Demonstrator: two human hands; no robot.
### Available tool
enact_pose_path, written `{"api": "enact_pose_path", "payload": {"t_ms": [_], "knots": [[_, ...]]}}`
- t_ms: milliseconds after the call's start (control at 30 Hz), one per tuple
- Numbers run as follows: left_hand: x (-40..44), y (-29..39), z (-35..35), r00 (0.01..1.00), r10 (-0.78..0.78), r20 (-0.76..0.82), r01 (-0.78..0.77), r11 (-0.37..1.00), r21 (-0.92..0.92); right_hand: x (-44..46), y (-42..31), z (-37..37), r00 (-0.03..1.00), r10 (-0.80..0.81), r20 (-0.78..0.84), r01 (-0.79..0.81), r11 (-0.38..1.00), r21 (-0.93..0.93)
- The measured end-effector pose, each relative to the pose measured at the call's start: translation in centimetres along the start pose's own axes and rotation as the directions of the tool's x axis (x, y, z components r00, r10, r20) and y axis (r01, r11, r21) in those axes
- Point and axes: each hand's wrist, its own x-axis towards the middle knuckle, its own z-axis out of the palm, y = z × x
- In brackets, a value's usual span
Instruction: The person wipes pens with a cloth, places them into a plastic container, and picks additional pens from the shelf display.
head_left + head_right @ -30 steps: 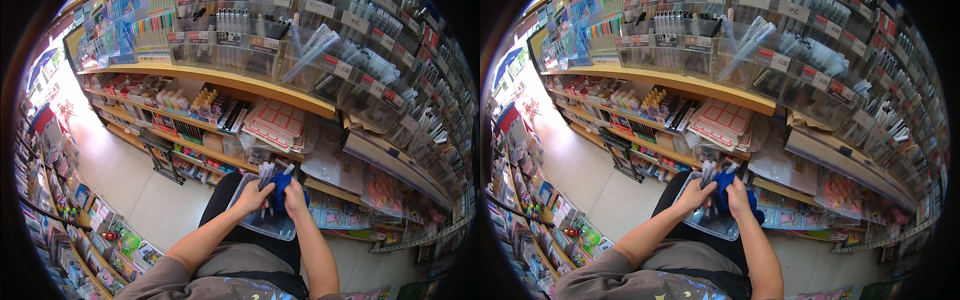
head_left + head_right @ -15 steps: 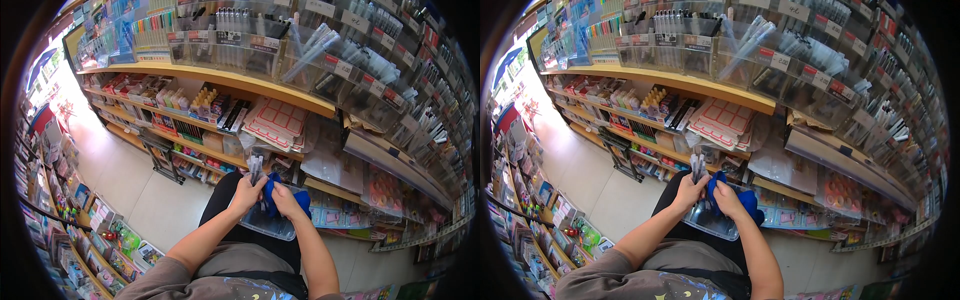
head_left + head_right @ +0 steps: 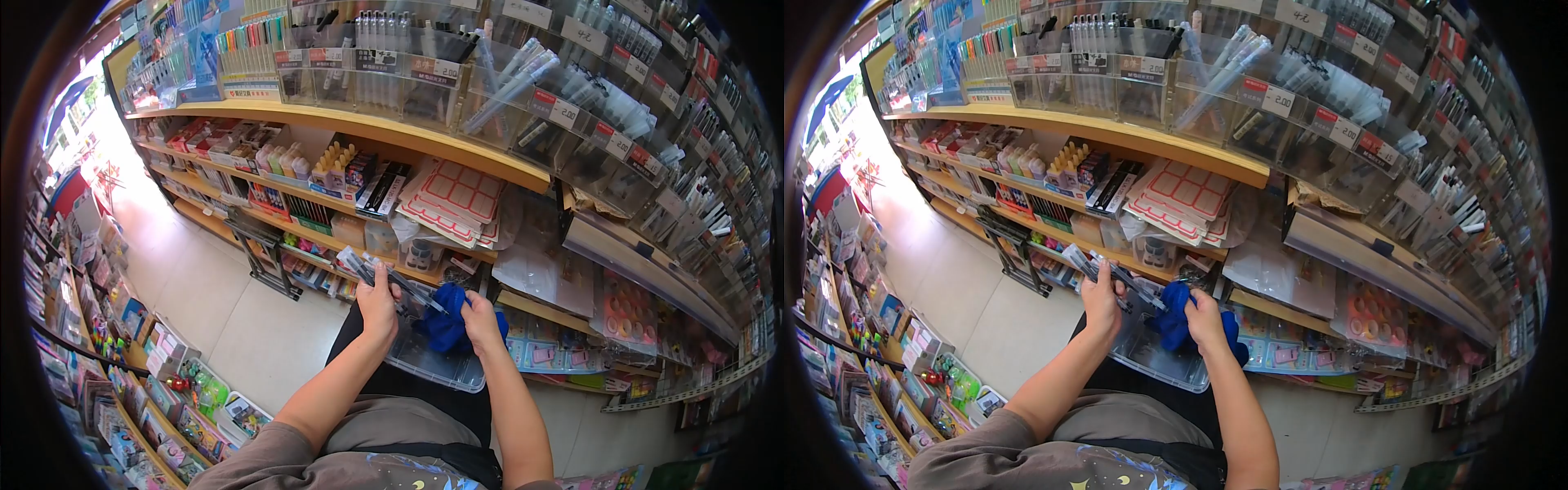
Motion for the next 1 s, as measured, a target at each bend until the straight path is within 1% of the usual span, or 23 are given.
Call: {"api": "enact_pose_path", "payload": {"t_ms": [67, 167, 200, 233, 300, 367, 433, 467, 567, 667, 767, 867, 967, 1000], "knots": [[0.0, -0.1, 0.1, 0.999, -0.033, -0.005, 0.033, 0.999, 0.015, 0.0, -0.1, 0.0, 0.999, -0.038, 0.011, 0.038, 0.999, 0.031], [-0.7, 0.4, 0.3, 0.987, -0.106, 0.122, 0.088, 0.985, 0.149, -0.5, -1.3, 0.4, 0.994, -0.093, -0.062, 0.104, 0.972, 0.211], [-1.0, 0.6, 0.4, 0.979, -0.123, 0.161, 0.078, 0.962, 0.263, -0.3, -1.5, 0.4, 0.988, -0.119, -0.095, 0.140, 0.955, 0.261], [-1.3, 0.7, 0.6, 0.957, -0.150, 0.247, 0.080, 0.958, 0.275, -0.3, -1.6, 0.3, 0.981, -0.143, -0.131, 0.178, 0.934, 0.310], [-1.7, 0.6, 0.9, 0.866, -0.261, 0.427, 0.075, 0.911, 0.406, -0.2, -1.6, 0.2, 0.978, -0.163, -0.130, 0.199, 0.912, 0.359], [-2.9, 1.0, 1.8, 0.773, -0.367, 0.518, -0.005, 0.813, 0.583, -0.7, -2.6, 0.6, 0.978, -0.171, -0.119, 0.205, 0.891, 0.404], [-3.8, 0.8, 2.1, 0.703, -0.426, 0.570, -0.086, 0.745, 0.662, -0.8, -2.3, 0.6, 0.967, -0.227, -0.119, 0.254, 0.916, 0.312], [-3.7, 0.4, 2.0, 0.670, -0.465, 0.579, -0.112, 0.707, 0.698, -0.8, -2.2, 0.6, 0.960, -0.254, -0.117, 0.277, 0.924, 0.265], [-3.3, -0.1, 1.5, 0.651, -0.514, 0.559, -0.086, 0.682, 0.727, -1.2, -2.4, 0.3, 0.970, -0.235, -0.066, 0.244, 0.926, 0.288], [-3.1, -0.4, 1.3, 0.649, -0.527, 0.549, -0.095, 0.660, 0.745, -1.1, -2.6, 0.7, 0.964, -0.255, -0.071, 0.264, 0.920, 0.288], [-3.1, -0.5, 1.2, 0.665, -0.479, 0.573, -0.174, 0.647, 0.743, -1.1, -2.7, 0.8, 0.962, -0.259, -0.091, 0.275, 0.906, 0.323], [-3.3, 0.0, 1.5, 0.650, -0.548, 0.526, -0.130, 0.602, 0.788, -0.9, -2.2, 0.6, 0.939, -0.302, -0.164, 0.339, 0.895, 0.290], [-3.6, 0.9, 1.8, 0.631, -0.596, 0.496, -0.127, 0.552, 0.824, -0.5, -1.8, 0.2, 0.921, -0.261, -0.290, 0.349, 0.884, 0.310], [-3.5, 0.6, 1.7, 0.627, -0.571, 0.529, -0.155, 0.575, 0.804, -0.4, -1.8, 0.1, 0.917, -0.259, -0.303, 0.352, 0.882, 0.312]]}}
